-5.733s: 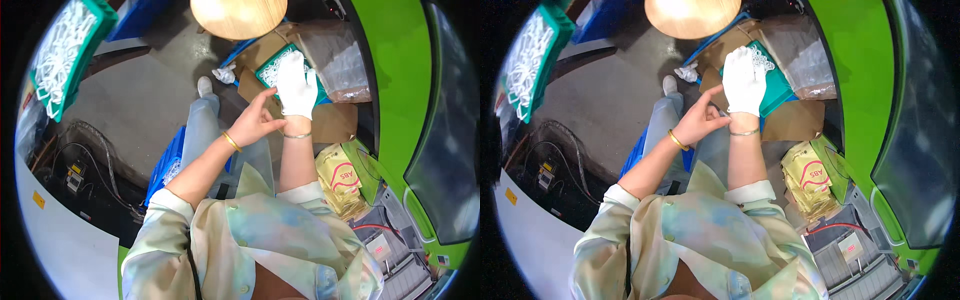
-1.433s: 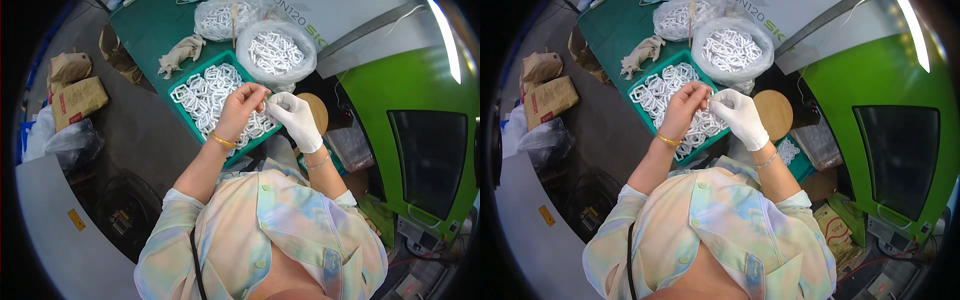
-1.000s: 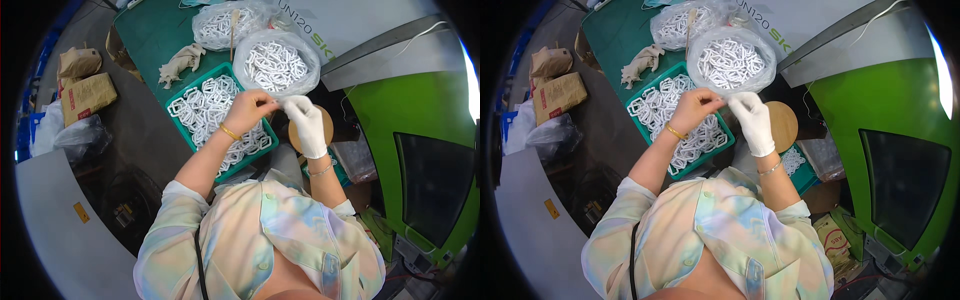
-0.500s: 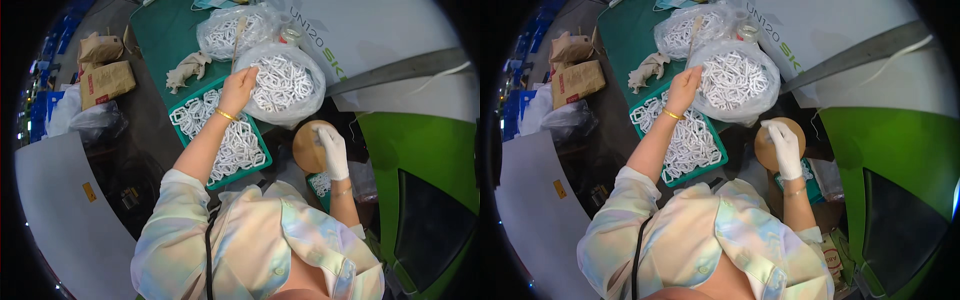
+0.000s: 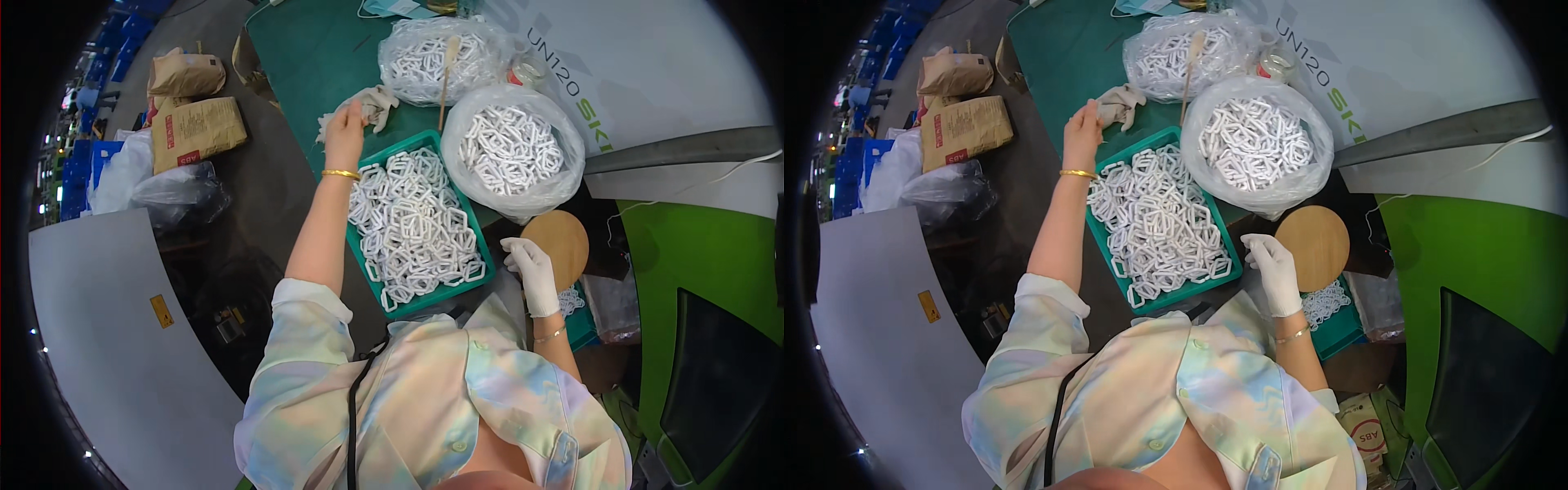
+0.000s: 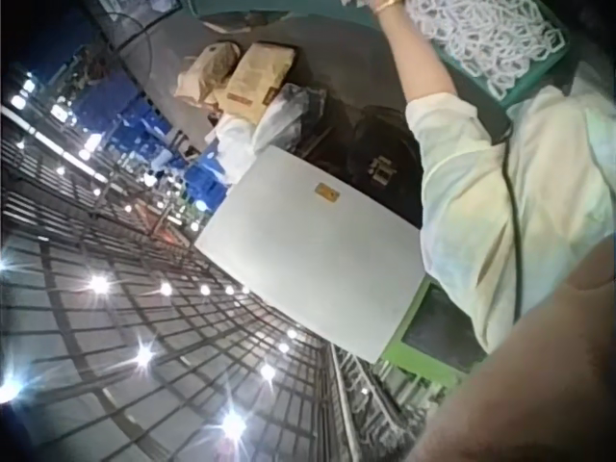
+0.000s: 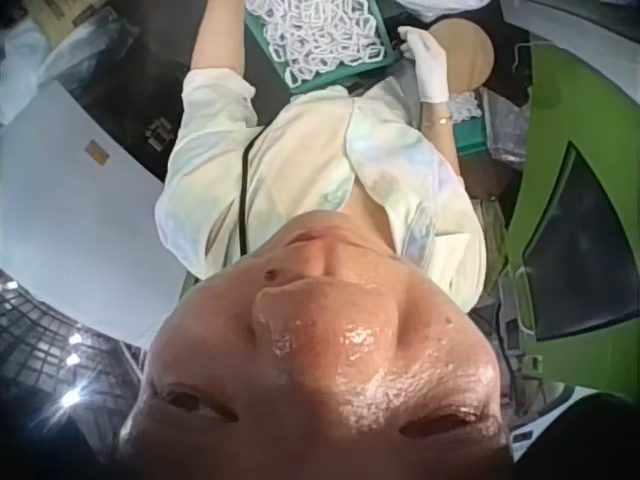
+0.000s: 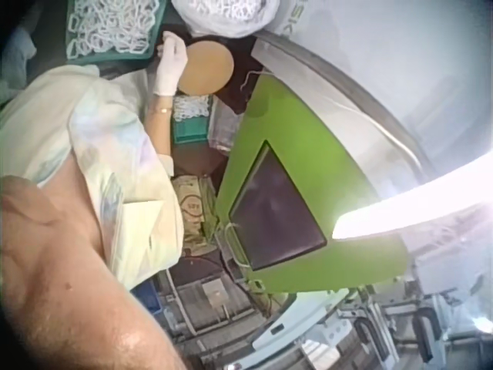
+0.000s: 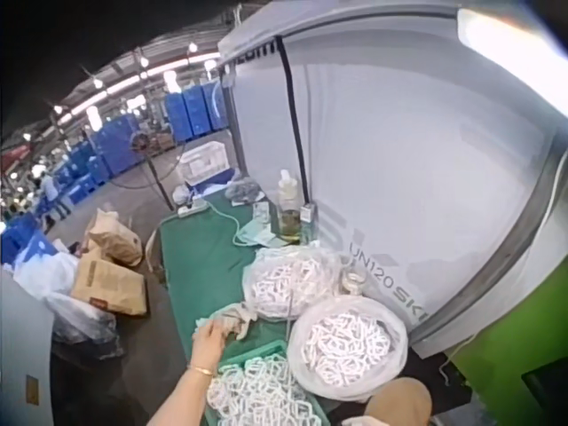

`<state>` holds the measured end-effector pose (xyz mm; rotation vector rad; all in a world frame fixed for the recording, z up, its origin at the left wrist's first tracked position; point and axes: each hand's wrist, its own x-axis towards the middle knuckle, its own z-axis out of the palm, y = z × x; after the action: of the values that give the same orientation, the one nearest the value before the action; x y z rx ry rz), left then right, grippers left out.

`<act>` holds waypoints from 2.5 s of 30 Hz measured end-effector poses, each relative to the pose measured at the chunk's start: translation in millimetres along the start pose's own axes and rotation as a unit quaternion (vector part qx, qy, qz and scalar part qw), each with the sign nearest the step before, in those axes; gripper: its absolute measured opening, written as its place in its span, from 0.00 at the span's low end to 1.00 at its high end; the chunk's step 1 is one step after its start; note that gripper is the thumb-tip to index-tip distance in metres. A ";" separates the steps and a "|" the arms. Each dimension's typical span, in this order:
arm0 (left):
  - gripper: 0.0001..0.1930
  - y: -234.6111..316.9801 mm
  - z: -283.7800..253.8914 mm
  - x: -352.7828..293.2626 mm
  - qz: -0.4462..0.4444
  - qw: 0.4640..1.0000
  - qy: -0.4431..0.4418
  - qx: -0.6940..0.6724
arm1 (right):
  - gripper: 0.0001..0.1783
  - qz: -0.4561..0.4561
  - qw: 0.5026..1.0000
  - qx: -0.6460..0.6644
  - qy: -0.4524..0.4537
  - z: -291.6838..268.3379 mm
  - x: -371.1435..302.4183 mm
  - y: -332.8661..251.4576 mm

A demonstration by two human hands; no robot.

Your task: The person cleans plastic links using a cloth-wrapped rod, rearranges a cardboard box and trays, and sorts the plastic links between green trays and plastic bags by hand while wiping them.

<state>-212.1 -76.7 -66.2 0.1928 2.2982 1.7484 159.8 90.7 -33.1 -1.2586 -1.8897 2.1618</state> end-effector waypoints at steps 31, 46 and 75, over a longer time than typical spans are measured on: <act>0.15 74.3 247.3 223.0 0.263 0.905 -0.107 0.318 | 0.17 0.131 0.990 0.047 0.030 -57.8 -15.8 90.6; 0.27 87.1 312.1 237.3 0.052 0.861 -0.113 0.493 | 0.16 0.193 0.972 0.094 0.092 -90.7 -23.5 121.2; 0.13 39.5 246.7 187.5 0.372 0.907 -0.139 0.141 | 0.15 0.130 0.986 0.054 0.084 -56.6 -26.5 123.6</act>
<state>-326.5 210.4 -111.6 1.4353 2.3957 1.4863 268.5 90.9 -118.8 -1.6885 -1.6007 2.1537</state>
